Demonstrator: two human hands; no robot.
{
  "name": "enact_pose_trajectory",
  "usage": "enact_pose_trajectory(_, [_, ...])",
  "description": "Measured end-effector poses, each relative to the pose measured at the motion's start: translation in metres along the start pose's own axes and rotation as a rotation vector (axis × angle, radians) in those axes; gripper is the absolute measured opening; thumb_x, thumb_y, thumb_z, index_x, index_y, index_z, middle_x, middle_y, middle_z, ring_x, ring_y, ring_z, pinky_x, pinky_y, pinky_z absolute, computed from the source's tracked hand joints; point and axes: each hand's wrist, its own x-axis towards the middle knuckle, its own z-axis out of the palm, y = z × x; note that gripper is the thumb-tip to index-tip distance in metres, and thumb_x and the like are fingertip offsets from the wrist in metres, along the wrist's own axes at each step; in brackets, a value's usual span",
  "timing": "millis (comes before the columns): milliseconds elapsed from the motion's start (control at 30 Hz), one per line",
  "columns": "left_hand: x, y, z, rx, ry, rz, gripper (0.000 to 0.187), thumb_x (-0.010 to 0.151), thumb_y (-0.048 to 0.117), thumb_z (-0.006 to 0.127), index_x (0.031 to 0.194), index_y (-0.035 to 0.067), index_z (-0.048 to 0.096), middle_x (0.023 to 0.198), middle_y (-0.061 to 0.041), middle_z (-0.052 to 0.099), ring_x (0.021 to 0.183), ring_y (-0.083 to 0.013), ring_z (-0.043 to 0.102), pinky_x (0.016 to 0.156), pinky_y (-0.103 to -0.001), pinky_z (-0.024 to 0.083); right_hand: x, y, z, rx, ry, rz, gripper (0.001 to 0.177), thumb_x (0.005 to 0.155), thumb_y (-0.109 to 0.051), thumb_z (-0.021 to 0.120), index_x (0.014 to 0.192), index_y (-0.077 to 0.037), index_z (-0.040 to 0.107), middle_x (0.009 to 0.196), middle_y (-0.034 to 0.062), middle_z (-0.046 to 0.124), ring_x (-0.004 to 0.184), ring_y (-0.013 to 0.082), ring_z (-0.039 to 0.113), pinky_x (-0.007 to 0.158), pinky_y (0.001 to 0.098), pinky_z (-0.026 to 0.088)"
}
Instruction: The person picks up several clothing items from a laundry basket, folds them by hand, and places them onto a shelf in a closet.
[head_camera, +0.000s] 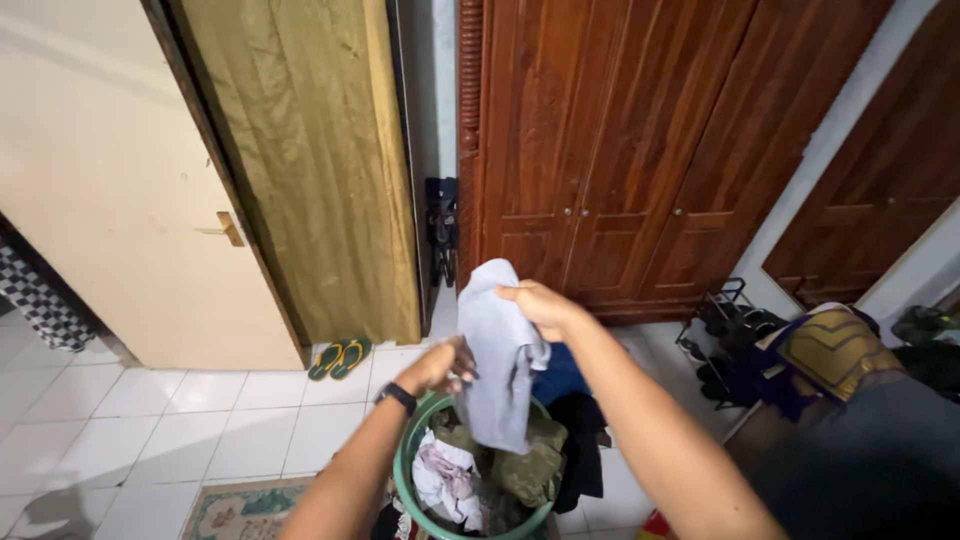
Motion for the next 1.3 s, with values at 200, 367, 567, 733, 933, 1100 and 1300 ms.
enact_pose_trajectory(200, [-0.002,-0.039,0.061,-0.728,-0.082,0.155,0.059,0.102,0.052,0.046,0.146,0.013,0.055,0.136,-0.01,0.065,0.114,-0.0246,0.066,0.093,-0.042,0.057,-0.022,0.006,0.059,0.358,-0.082,-0.076,0.045,0.1,-0.026,0.058,0.13,0.007,0.061,0.123,0.021,0.071,0.108,0.0299,0.071,0.096,0.0434,0.057])
enact_pose_trajectory(367, [0.006,-0.035,0.065,-0.914,-0.177,0.768,0.063,0.102,0.049,0.046,0.155,0.015,0.039,0.159,-0.011,0.043,0.144,-0.0307,0.043,0.12,-0.045,0.038,-0.037,0.023,0.038,0.283,0.015,-0.056,0.048,0.097,-0.027,0.061,0.134,0.003,0.059,0.125,0.0181,0.071,0.111,0.0267,0.07,0.097,0.0409,0.056])
enact_pose_trajectory(567, [-0.031,-0.01,0.086,-1.366,-0.227,0.623,0.076,0.099,0.063,0.038,0.158,0.015,0.039,0.16,-0.008,0.045,0.146,-0.0295,0.044,0.12,-0.046,0.035,-0.025,0.082,-0.008,-0.2,0.33,-0.299,0.063,0.088,-0.023,0.073,0.142,-0.004,0.048,0.121,0.0171,0.07,0.107,0.0237,0.067,0.09,0.0375,0.055])
enact_pose_trajectory(733, [-0.078,0.018,0.086,-1.343,-0.232,0.451,0.091,0.091,0.077,0.038,0.153,0.011,0.044,0.154,-0.014,0.049,0.137,-0.0362,0.048,0.115,-0.053,0.036,-0.026,0.105,-0.049,-0.684,0.688,-0.356,0.088,0.076,-0.044,0.076,0.149,-0.007,0.044,0.127,0.0162,0.065,0.11,0.0266,0.064,0.092,0.0401,0.055])
enact_pose_trajectory(933, [-0.098,0.021,0.081,-1.271,-0.39,0.429,0.09,0.091,0.076,0.043,0.153,0.01,0.046,0.154,-0.012,0.051,0.139,-0.033,0.049,0.117,-0.049,0.037,-0.046,0.132,-0.044,0.155,0.193,0.286,0.11,0.078,-0.091,0.034,0.156,-0.013,0.041,0.159,0.0088,0.046,0.14,0.0282,0.044,0.1,0.0538,0.032])
enact_pose_trajectory(1100, [-0.092,0.01,0.074,-1.254,-0.346,0.326,0.087,0.093,0.073,0.043,0.151,0.008,0.048,0.152,-0.014,0.052,0.136,-0.0333,0.051,0.115,-0.048,0.038,-0.042,0.192,-0.039,0.451,0.041,0.167,0.102,0.088,-0.08,0.048,0.16,-0.008,0.041,0.162,0.0116,0.045,0.145,0.0272,0.046,0.118,0.047,0.04])
enact_pose_trajectory(1300, [-0.089,-0.006,0.08,-1.225,-0.417,0.262,0.085,0.093,0.071,0.043,0.15,0.009,0.049,0.149,-0.013,0.055,0.133,-0.0326,0.053,0.112,-0.047,0.041,-0.076,0.199,-0.034,0.398,0.306,0.195,0.081,0.094,-0.071,0.04,0.156,-0.018,0.04,0.157,0.0022,0.051,0.14,0.0218,0.052,0.113,0.0477,0.044])
